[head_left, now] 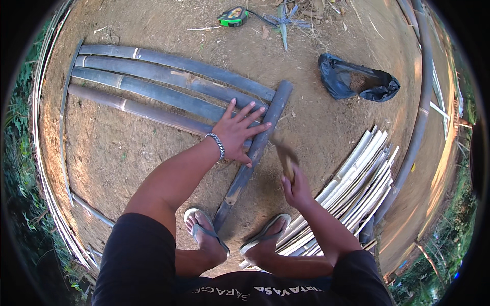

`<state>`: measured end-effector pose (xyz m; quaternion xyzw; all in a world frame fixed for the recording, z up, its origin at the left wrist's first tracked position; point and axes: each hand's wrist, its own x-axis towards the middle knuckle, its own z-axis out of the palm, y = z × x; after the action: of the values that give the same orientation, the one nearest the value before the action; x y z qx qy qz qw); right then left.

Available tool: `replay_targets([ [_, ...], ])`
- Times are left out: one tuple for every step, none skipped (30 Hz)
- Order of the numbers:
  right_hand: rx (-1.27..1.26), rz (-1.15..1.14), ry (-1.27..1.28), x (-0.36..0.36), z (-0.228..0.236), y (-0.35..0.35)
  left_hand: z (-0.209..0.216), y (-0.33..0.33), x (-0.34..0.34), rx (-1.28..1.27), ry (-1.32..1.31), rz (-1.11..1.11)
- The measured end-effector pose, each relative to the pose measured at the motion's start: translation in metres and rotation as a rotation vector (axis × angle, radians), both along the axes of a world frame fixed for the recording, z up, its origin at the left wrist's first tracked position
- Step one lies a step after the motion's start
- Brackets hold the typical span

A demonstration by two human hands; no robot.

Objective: The person constructs a bamboo frame by hammering small wooden pegs into holes to secure bamboo poles together. They place a thin strip over a bamboo joint, insert pegs by hand, and then drive them in using a hammer.

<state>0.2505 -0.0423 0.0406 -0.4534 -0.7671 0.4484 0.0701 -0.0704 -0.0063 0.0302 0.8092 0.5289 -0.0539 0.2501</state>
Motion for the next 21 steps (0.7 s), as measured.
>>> replay_targets([
  [-0.049, 0.042, -0.075, 0.007, 0.011, -0.004, 0.001, 0.001, 0.001, -0.012, 0.009, -0.010],
  [-0.097, 0.085, -0.148, 0.008, 0.028, -0.004, 0.002, 0.001, 0.000, -0.024, 0.021, -0.018],
  [-0.143, 0.126, -0.220, 0.009, 0.038, -0.003, 0.002, 0.001, 0.000, -0.024, 0.020, -0.017],
  [-0.125, 0.121, -0.229, 0.011, 0.038, -0.002, 0.002, 0.001, 0.000, -0.024, 0.019, -0.017],
  [-0.111, 0.116, -0.237, 0.011, 0.039, -0.001, 0.003, 0.000, 0.000, -0.026, 0.018, -0.016],
  [-0.096, 0.111, -0.245, 0.009, 0.041, 0.000, 0.004, 0.000, 0.000, -0.027, 0.024, -0.017],
  [-0.074, 0.112, -0.211, 0.009, 0.044, 0.002, 0.004, 0.001, 0.001, -0.028, 0.030, -0.018],
  [-0.054, 0.114, -0.173, 0.000, 0.056, 0.008, 0.005, 0.001, -0.001, -0.032, 0.039, -0.018],
  [-0.035, 0.114, -0.137, -0.006, 0.063, 0.011, 0.005, 0.001, -0.001, -0.034, 0.045, -0.021],
  [-0.010, 0.094, -0.059, -0.006, 0.063, 0.008, 0.004, 0.000, -0.001, -0.036, 0.050, -0.024],
  [0.024, 0.071, 0.016, -0.006, 0.066, 0.007, 0.005, 0.002, 0.000, -0.030, 0.053, -0.030],
  [0.058, 0.048, 0.092, -0.006, 0.067, 0.007, 0.005, 0.002, 0.000, -0.033, 0.051, -0.029],
  [0.022, 0.069, -0.020, -0.005, 0.063, 0.006, 0.004, 0.003, 0.001, -0.037, 0.049, -0.028],
  [-0.013, 0.091, -0.129, -0.004, 0.055, 0.006, 0.004, 0.003, 0.002, -0.040, 0.049, -0.026],
  [-0.048, 0.112, -0.238, -0.003, 0.050, 0.007, 0.004, 0.003, 0.002, -0.035, 0.040, -0.025],
  [-0.170, 0.122, -0.393, -0.001, 0.047, 0.010, 0.003, 0.003, 0.002, -0.030, 0.030, -0.024],
  [-0.105, 0.096, -0.323, -0.001, 0.047, 0.009, 0.002, 0.000, 0.001, -0.033, 0.026, -0.017],
  [-0.040, 0.070, -0.252, -0.001, 0.051, 0.007, 0.001, 0.001, -0.001, -0.011, 0.030, -0.015],
  [0.023, 0.043, -0.181, 0.000, 0.052, 0.005, -0.001, 0.003, -0.003, 0.011, 0.035, -0.012],
  [0.043, 0.039, -0.115, 0.003, 0.053, 0.003, -0.002, 0.005, -0.004, 0.036, 0.035, -0.014],
  [0.064, 0.036, -0.048, 0.005, 0.054, 0.001, -0.003, 0.003, -0.003, 0.028, 0.026, -0.010],
])
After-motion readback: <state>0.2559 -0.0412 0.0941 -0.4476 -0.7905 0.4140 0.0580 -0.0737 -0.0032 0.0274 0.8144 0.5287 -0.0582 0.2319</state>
